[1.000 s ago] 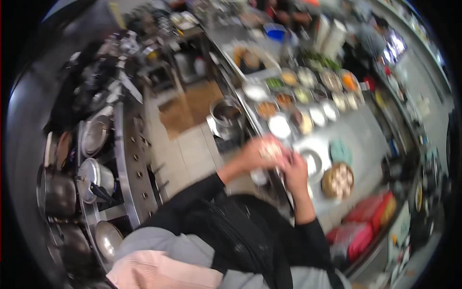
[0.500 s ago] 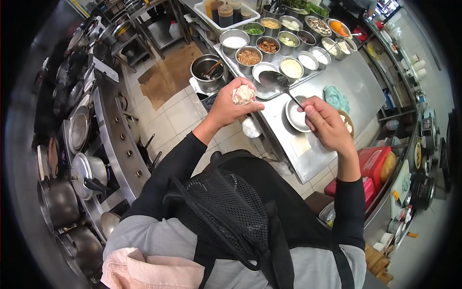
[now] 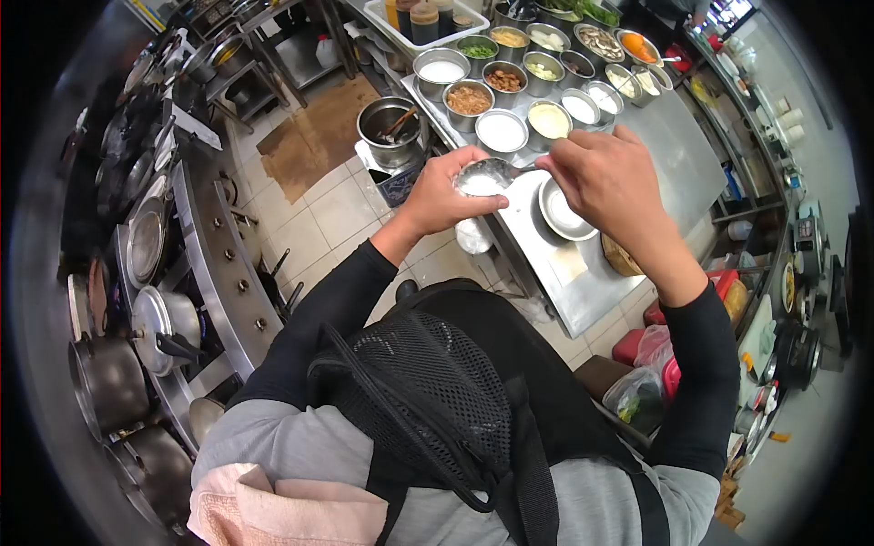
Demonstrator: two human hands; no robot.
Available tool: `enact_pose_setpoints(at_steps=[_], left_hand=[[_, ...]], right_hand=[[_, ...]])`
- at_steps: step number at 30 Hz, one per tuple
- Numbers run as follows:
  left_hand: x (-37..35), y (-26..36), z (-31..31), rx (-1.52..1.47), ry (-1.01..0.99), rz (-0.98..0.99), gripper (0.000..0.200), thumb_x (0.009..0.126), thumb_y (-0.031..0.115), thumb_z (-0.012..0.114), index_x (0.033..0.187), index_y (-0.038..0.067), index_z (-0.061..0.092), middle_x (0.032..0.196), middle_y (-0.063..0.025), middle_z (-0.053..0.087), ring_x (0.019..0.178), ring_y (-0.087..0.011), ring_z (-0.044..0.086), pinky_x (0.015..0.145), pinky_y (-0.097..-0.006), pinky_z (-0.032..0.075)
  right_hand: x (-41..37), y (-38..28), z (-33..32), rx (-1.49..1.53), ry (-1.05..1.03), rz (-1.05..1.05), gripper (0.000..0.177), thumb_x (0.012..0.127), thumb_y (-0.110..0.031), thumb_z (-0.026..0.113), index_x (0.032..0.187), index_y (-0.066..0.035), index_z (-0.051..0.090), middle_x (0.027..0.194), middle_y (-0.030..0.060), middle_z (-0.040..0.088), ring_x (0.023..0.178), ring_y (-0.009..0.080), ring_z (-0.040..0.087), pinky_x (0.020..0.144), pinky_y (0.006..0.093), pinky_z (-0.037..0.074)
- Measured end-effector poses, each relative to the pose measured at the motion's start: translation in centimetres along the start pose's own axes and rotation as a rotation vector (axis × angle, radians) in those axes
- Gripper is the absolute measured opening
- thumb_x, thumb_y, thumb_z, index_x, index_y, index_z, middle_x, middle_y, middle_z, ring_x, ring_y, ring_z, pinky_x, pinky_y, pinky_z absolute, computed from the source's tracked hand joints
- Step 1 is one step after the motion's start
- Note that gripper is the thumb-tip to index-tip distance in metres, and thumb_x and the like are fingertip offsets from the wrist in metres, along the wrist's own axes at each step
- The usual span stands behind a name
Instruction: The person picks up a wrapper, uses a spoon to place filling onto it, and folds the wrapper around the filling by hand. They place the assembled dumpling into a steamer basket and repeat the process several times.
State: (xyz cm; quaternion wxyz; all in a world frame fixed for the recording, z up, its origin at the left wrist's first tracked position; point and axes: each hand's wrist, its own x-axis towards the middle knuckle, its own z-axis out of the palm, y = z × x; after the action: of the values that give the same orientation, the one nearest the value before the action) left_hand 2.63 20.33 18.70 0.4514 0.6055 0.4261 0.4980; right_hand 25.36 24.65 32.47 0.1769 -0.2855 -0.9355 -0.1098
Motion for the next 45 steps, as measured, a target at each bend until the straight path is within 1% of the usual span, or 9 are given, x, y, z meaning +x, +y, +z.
enact_pose_setpoints(at_steps=[7, 12, 19, 24, 27, 29, 32, 38, 45], left_hand=[[-0.2, 0.4, 0.3, -0.248, 0.115, 0.024, 0.038, 0.076, 0.017, 0.090, 0.104, 0.002, 0.068, 0.094, 0.0010, 0.071, 0.084, -0.0044, 0.062, 0.077, -0.0229, 0.050], [0.2, -2.0, -0.6, -0.069, 0.125, 0.051, 0.016, 0.084, 0.005, 0.079, 0.095, 0.004, 0.068, 0.092, 0.0013, 0.069, 0.084, -0.0055, 0.061, 0.075, -0.0229, 0.049], [1.1, -0.9, -0.9, -0.003, 0.217, 0.102, 0.031, 0.083, 0.009, 0.082, 0.107, 0.004, 0.063, 0.100, -0.0007, 0.068, 0.082, -0.0061, 0.062, 0.074, -0.0236, 0.051], [1.1, -0.9, -1.8, -0.273, -0.014, -0.079, 0.044, 0.085, 0.002, 0.079, 0.122, 0.002, 0.056, 0.110, -0.0061, 0.068, 0.089, -0.0104, 0.067, 0.084, -0.0267, 0.056], [1.0, -1.1, -1.4, -0.270, 0.024, -0.067, 0.046, 0.083, 0.002, 0.080, 0.123, 0.003, 0.057, 0.109, -0.0047, 0.068, 0.086, -0.0084, 0.065, 0.081, -0.0248, 0.054], [1.1, -0.9, -1.1, -0.224, 0.080, -0.019, 0.046, 0.081, 0.004, 0.083, 0.120, 0.005, 0.059, 0.108, -0.0024, 0.067, 0.083, -0.0061, 0.062, 0.077, -0.0225, 0.052], [1.1, -1.5, -1.0, -0.190, 0.041, -0.050, 0.039, 0.083, 0.003, 0.082, 0.116, 0.004, 0.061, 0.106, -0.0026, 0.069, 0.093, -0.0064, 0.064, 0.082, -0.0234, 0.053], [1.0, -0.4, -0.1, -0.142, 0.055, -0.012, 0.032, 0.081, 0.011, 0.084, 0.104, 0.003, 0.064, 0.090, 0.0032, 0.066, 0.082, -0.0025, 0.058, 0.073, -0.0217, 0.048], [0.1, 0.0, -0.1, -0.126, 0.064, 0.027, 0.030, 0.081, 0.013, 0.083, 0.104, 0.002, 0.067, 0.086, 0.0031, 0.066, 0.077, -0.0020, 0.056, 0.068, -0.0228, 0.047]], right_hand=[[1.5, 0.3, -2.0, 0.105, -0.112, 0.159, 0.031, 0.095, -0.033, 0.066, 0.075, -0.010, 0.069, 0.067, 0.0102, 0.065, 0.065, 0.0331, 0.065, 0.057, 0.0453, 0.048], [0.5, 1.2, -1.9, 0.090, -0.200, 0.276, 0.032, 0.097, -0.036, 0.063, 0.082, -0.010, 0.073, 0.069, 0.0127, 0.067, 0.068, 0.0341, 0.066, 0.060, 0.0461, 0.050], [-0.5, 2.2, -2.2, 0.118, -0.192, 0.405, 0.032, 0.098, -0.036, 0.062, 0.086, -0.010, 0.073, 0.073, 0.0137, 0.068, 0.072, 0.0351, 0.066, 0.062, 0.0460, 0.049], [-1.6, 4.3, -0.4, 0.154, -0.190, 0.524, 0.034, 0.098, -0.039, 0.062, 0.086, -0.009, 0.072, 0.072, 0.0144, 0.066, 0.072, 0.0364, 0.065, 0.062, 0.0467, 0.048], [-1.9, 4.2, 0.2, 0.244, -0.171, 0.519, 0.035, 0.098, -0.039, 0.063, 0.084, -0.009, 0.072, 0.071, 0.0146, 0.066, 0.070, 0.0364, 0.064, 0.062, 0.0468, 0.047], [-1.8, 3.7, 0.3, 0.238, -0.135, 0.448, 0.036, 0.099, -0.036, 0.065, 0.084, -0.003, 0.069, 0.062, 0.0151, 0.057, 0.054, 0.0285, 0.050, 0.053, 0.0409, 0.038], [-0.9, 2.7, -1.3, 0.193, -0.153, 0.482, 0.034, 0.096, -0.039, 0.066, 0.080, -0.009, 0.071, 0.068, 0.0131, 0.065, 0.065, 0.0356, 0.062, 0.058, 0.0453, 0.046], [0.0, 0.7, 0.7, 0.048, 0.066, 0.089, 0.029, 0.092, -0.034, 0.071, 0.075, -0.010, 0.070, 0.066, 0.0084, 0.064, 0.062, 0.0322, 0.063, 0.055, 0.0425, 0.046], [2.0, 0.4, -1.5, 0.087, -0.004, 0.081, 0.029, 0.091, -0.034, 0.070, 0.073, -0.012, 0.069, 0.065, 0.0081, 0.063, 0.062, 0.0314, 0.064, 0.055, 0.0419, 0.048]])
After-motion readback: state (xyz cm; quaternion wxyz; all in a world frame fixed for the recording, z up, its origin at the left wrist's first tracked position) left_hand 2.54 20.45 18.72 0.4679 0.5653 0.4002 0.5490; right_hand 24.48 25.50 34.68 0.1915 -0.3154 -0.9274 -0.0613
